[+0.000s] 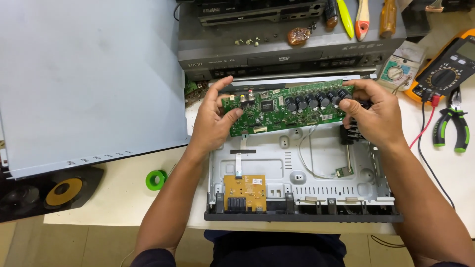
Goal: Disassembling an electronic device by disconnecting internal cables and removing the main circuit board from the chassis.
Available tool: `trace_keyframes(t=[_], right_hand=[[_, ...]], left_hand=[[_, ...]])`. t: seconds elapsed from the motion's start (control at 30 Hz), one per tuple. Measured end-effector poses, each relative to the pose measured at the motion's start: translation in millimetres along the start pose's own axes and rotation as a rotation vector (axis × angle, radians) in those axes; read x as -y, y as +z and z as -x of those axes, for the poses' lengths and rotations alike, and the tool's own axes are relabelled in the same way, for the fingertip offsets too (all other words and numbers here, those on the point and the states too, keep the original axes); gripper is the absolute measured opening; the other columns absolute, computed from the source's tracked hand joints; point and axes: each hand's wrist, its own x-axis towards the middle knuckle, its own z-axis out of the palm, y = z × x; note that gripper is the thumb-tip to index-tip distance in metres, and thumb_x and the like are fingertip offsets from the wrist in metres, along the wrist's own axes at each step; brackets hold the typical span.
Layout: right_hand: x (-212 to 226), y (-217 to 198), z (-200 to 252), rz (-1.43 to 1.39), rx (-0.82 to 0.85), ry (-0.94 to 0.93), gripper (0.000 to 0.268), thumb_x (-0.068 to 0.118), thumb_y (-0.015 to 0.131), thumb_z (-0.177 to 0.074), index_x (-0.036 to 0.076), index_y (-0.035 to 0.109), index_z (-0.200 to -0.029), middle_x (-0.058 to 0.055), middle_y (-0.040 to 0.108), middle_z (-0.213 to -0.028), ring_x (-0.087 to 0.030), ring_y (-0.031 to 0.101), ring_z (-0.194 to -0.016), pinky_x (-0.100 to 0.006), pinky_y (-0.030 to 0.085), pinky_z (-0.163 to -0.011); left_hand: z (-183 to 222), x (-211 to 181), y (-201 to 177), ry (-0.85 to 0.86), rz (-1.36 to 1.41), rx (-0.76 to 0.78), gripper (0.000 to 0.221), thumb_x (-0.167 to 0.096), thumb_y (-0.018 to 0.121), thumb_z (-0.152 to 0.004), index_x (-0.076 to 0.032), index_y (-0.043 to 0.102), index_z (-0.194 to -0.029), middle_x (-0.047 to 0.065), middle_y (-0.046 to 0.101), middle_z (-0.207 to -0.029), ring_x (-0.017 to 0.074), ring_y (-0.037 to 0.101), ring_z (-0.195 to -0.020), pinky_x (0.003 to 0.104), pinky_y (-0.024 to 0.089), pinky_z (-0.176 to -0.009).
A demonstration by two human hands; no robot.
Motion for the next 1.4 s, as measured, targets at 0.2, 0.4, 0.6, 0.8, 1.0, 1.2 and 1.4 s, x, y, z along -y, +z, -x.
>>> trace_keyframes(t=[0.2,0.4,0.6,0.8,1.0,1.2,1.4], right_hand=[[-4,2,0,-0.027,0.005,0.011,0.035,0.022,0.069,-0.104,0.002,0.060,-0.132,-0.003,0.049,-0.082,-0.021,0.065,-0.054,-0.025,0.042,-0.054],[-9,3,1,-0.076,0.010,-0.007,0.035,0.022,0.068,-0.105,0.001,0.058,-0.130,-0.004,0.052,-0.077,-0.021,0.063,-0.053,-0.025,0.044,-0.052],[-8,5,2,-0.068,0.038,-0.001,0.035,0.023,0.066,-0.107,-0.001,0.056,-0.131,-0.005,0.054,-0.078,-0.023,0.064,-0.053,-0.028,0.046,-0.053],[-17,6,3,-0.067,0.052,0.001,0.028,0.014,0.064,-0.111,-0.003,0.053,-0.131,-0.009,0.057,-0.080,-0.025,0.064,-0.057,-0.032,0.049,-0.056],[-14,7,4,-0.083,0.081,-0.019,0.036,0.023,0.063,-0.113,-0.004,0.051,-0.134,-0.008,0.055,-0.087,-0.024,0.063,-0.059,-0.031,0.048,-0.054],[-15,7,3,-0.074,0.067,-0.019,0.035,0.023,0.063,-0.113,-0.002,0.052,-0.134,-0.007,0.054,-0.085,-0.024,0.063,-0.058,-0.030,0.047,-0.054],[-12,7,3,-0.065,0.057,0.006,0.037,0.025,0.063,-0.112,-0.001,0.052,-0.134,-0.007,0.056,-0.091,-0.024,0.064,-0.059,-0.031,0.048,-0.054]], left_hand=[[10,-17,-3,-0.148,-0.394,0.124,0.096,-0.010,0.071,-0.092,-0.030,0.009,-0.162,0.048,0.026,-0.153,0.0377,0.056,-0.130,0.038,0.047,-0.075],[19,-25,-1,-0.205,-0.450,0.138,0.109,-0.008,0.068,-0.095,-0.035,-0.016,-0.160,0.049,0.025,-0.154,0.0138,0.045,-0.059,0.039,0.048,-0.074],[31,-40,7,-0.300,-0.527,0.102,0.108,0.001,0.062,-0.097,-0.028,-0.016,-0.164,-0.002,0.027,-0.061,0.0137,0.035,-0.048,0.031,0.030,-0.048],[31,-25,5,-0.139,-0.578,0.133,0.112,0.003,0.067,-0.089,-0.026,-0.018,-0.156,0.021,0.000,-0.174,0.0170,0.050,-0.048,0.035,0.047,-0.047],[25,-13,11,-0.168,-0.547,0.068,0.118,0.003,0.070,-0.090,-0.031,-0.023,-0.154,0.025,0.000,-0.174,0.0167,0.065,-0.058,0.031,0.058,-0.053],[22,-12,9,-0.179,-0.544,0.111,0.122,0.004,0.070,-0.091,-0.035,-0.029,-0.150,0.026,-0.005,-0.173,0.0192,0.071,-0.064,0.037,0.064,-0.064],[24,-11,9,-0.162,-0.513,0.116,0.123,0.005,0.070,-0.091,-0.035,-0.030,-0.150,0.027,-0.005,-0.173,0.0150,0.062,-0.054,0.039,0.064,-0.067]])
